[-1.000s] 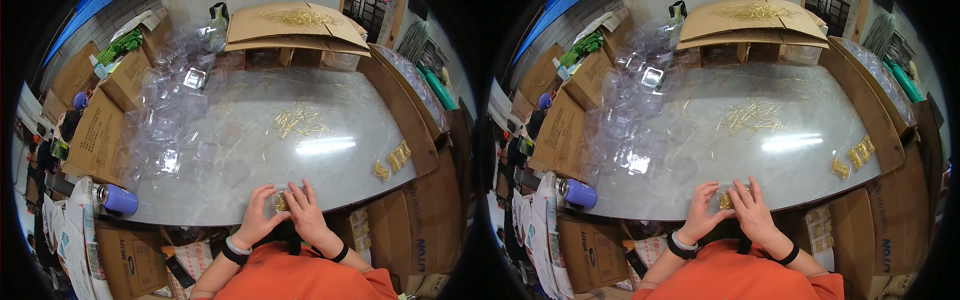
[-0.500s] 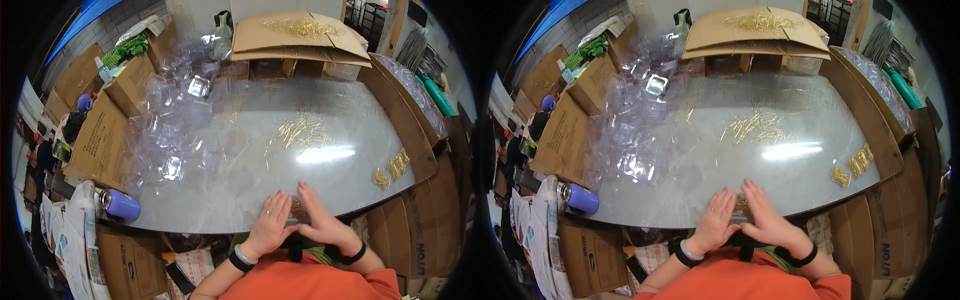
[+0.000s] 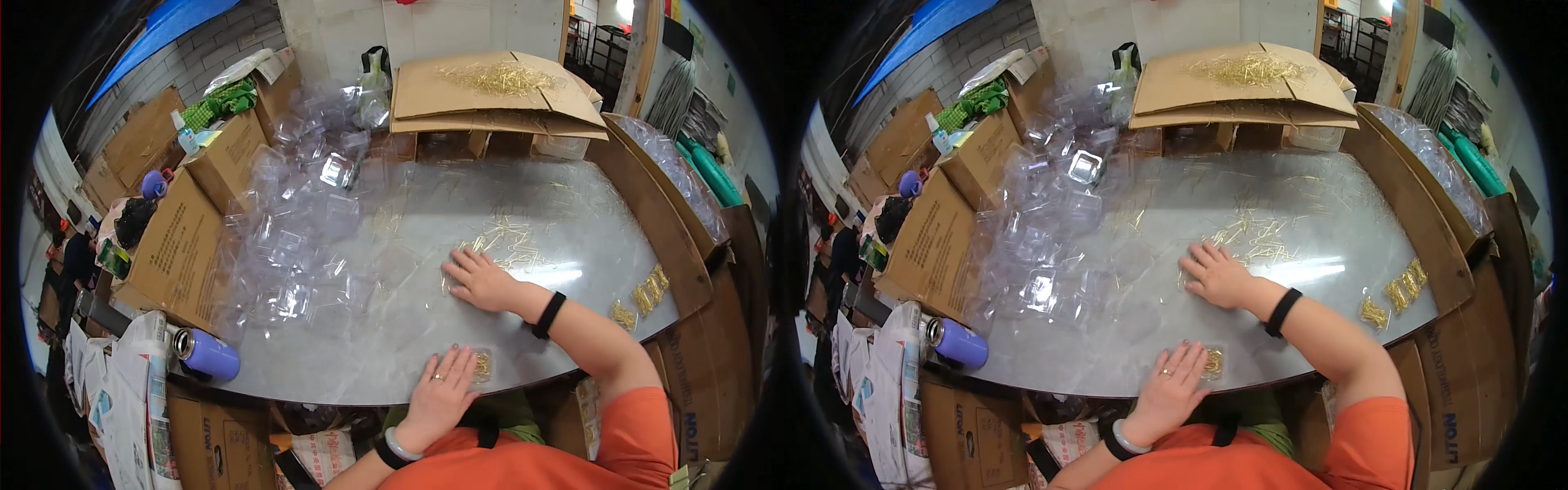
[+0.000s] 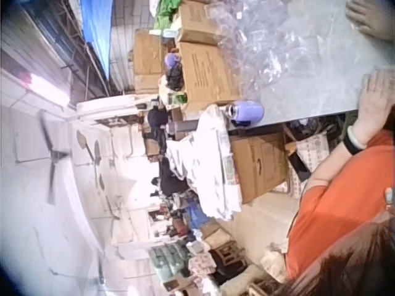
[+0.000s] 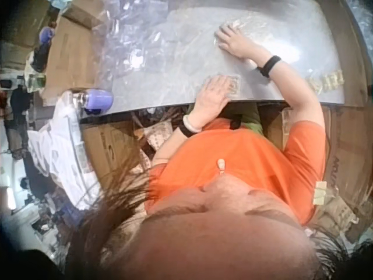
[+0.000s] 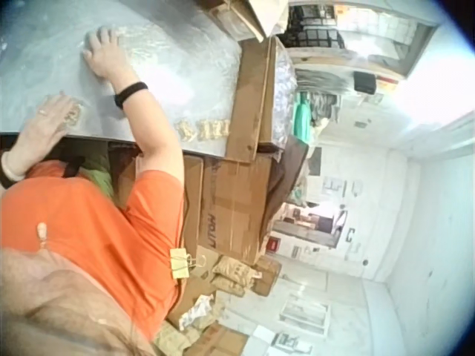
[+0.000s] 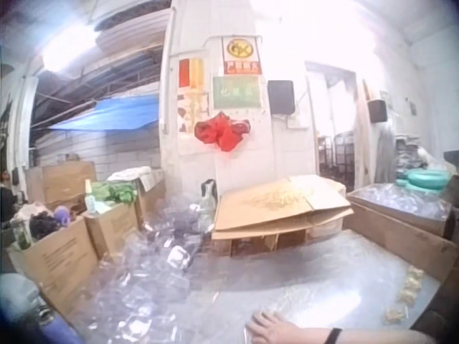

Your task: Sorting small gold components and placing them into plastic bags, then placing the bags into a cardboard box.

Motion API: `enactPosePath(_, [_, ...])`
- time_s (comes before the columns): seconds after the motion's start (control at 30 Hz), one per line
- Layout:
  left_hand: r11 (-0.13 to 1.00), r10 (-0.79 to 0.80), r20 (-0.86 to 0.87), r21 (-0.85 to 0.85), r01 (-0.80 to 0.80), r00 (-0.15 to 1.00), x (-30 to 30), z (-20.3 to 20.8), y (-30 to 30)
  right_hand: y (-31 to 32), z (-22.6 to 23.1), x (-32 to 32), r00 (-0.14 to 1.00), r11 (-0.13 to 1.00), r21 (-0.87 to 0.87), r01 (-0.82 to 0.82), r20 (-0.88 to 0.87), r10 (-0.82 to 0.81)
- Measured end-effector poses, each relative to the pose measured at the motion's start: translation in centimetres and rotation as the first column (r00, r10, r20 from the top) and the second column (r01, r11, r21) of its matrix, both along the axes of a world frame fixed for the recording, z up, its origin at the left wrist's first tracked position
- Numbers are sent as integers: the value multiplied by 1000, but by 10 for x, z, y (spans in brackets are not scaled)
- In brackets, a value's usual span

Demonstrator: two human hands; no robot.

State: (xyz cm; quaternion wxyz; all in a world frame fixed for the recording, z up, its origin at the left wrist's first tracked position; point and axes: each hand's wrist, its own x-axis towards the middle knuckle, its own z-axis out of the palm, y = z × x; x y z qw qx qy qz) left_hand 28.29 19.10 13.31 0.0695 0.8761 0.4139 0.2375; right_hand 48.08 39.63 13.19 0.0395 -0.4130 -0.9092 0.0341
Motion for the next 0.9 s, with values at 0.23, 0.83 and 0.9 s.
enactPosePath(0.23, [994,94,-6,-52,-94,996,-40,10,3,-96,21,40,991,990,-72,-122,-58,118])
enactPosePath(0.83, [989,88,-16,-114,-90,996,-46,11,8,-157,0,20,931,972,92,215,-319,-175])
enactPosePath(0.9, [989,75,-6,-124,-75,997,-47,8,13,-161,11,20,935,995,62,84,-350,-57])
